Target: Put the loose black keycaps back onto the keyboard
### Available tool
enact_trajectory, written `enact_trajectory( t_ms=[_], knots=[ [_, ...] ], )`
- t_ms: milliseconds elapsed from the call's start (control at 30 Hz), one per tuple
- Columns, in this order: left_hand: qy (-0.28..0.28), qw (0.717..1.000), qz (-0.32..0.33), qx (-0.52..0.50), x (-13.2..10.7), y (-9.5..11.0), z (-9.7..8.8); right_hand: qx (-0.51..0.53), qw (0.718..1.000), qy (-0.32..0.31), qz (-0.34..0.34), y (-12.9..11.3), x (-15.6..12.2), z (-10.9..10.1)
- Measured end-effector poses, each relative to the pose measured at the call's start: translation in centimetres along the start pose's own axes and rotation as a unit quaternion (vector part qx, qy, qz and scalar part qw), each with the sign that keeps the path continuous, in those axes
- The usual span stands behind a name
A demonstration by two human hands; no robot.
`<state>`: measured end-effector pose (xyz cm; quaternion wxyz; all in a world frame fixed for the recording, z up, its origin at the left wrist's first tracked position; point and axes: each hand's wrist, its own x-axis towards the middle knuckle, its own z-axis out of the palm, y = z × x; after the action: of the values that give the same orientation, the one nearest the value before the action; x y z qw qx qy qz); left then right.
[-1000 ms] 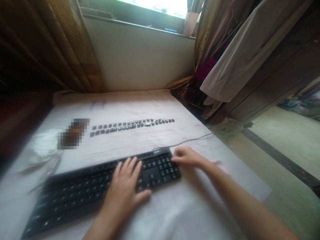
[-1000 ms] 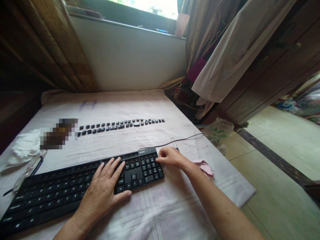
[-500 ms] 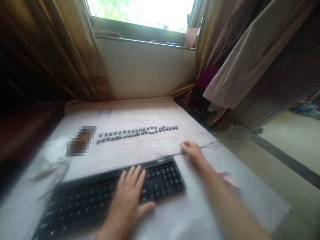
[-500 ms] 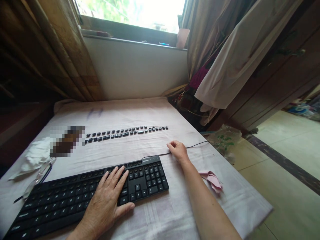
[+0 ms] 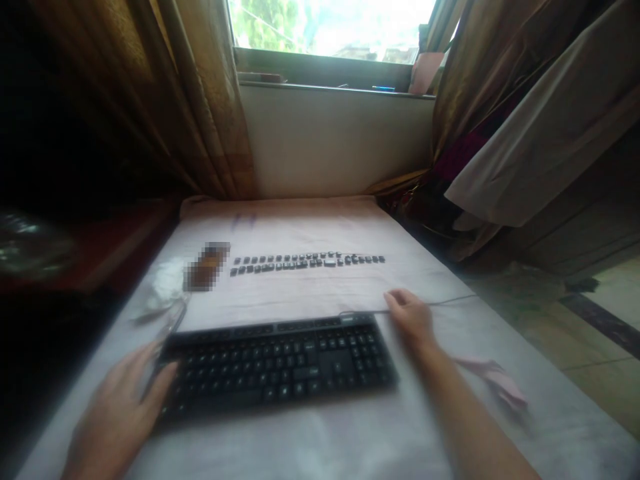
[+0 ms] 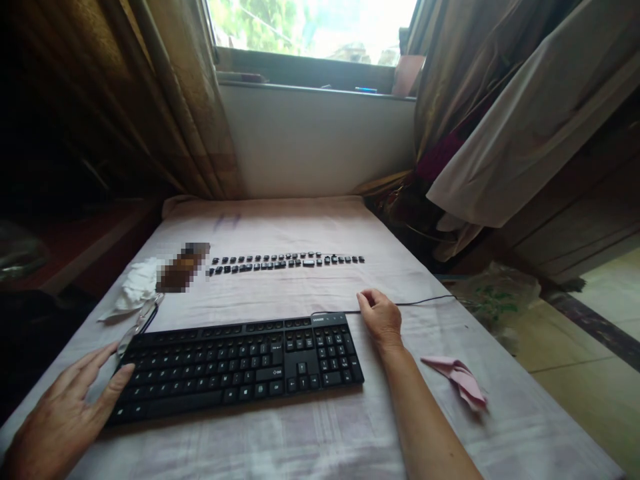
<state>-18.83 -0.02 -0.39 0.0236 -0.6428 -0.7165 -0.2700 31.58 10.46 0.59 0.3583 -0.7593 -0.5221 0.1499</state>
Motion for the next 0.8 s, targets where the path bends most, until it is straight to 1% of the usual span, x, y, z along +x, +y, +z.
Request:
enact_trajectory(
  t_ms=[133,200,267,367,467,567,633,733,800],
  knots=[
    [-0.007,0.995,-0.101,-0.019,-0.7,1.3,-0.2,0.053,0.999,0.001,0.014,-0.4,-1.7,0.6],
    [-0.006,0.991,-0.13,-0.036,-0.7,1.9,-0.3,0.087,0.996,-0.012,0.033,-0.3,-2.3,0.9],
    [-0.008,0.988,-0.143,-0.057,-0.5,2.4,-0.2,0.117,0.992,-0.026,0.047,-0.1,-2.5,0.9],
    [-0.02,0.985,-0.139,-0.102,-0.3,3.3,0.2,0.13,0.989,-0.04,0.056,0.2,-2.2,0.3],
    [-0.028,0.984,-0.109,-0.141,0.0,4.6,1.1,0.104,0.991,-0.05,0.061,0.2,-1.5,-1.1],
    [-0.026,0.981,-0.087,-0.172,0.7,5.7,2.3,0.048,0.996,-0.044,0.062,0.3,-0.5,-2.6],
    [-0.027,0.975,-0.088,-0.204,1.2,6.3,3.2,0.002,0.997,-0.031,0.068,0.5,0.1,-3.3],
    [-0.065,0.955,-0.089,-0.276,2.0,7.0,4.5,-0.055,0.995,-0.015,0.082,0.6,0.7,-3.9],
    [-0.075,0.948,-0.076,-0.299,2.5,7.3,5.2,-0.101,0.991,0.004,0.089,0.0,0.9,-3.9]
  ],
)
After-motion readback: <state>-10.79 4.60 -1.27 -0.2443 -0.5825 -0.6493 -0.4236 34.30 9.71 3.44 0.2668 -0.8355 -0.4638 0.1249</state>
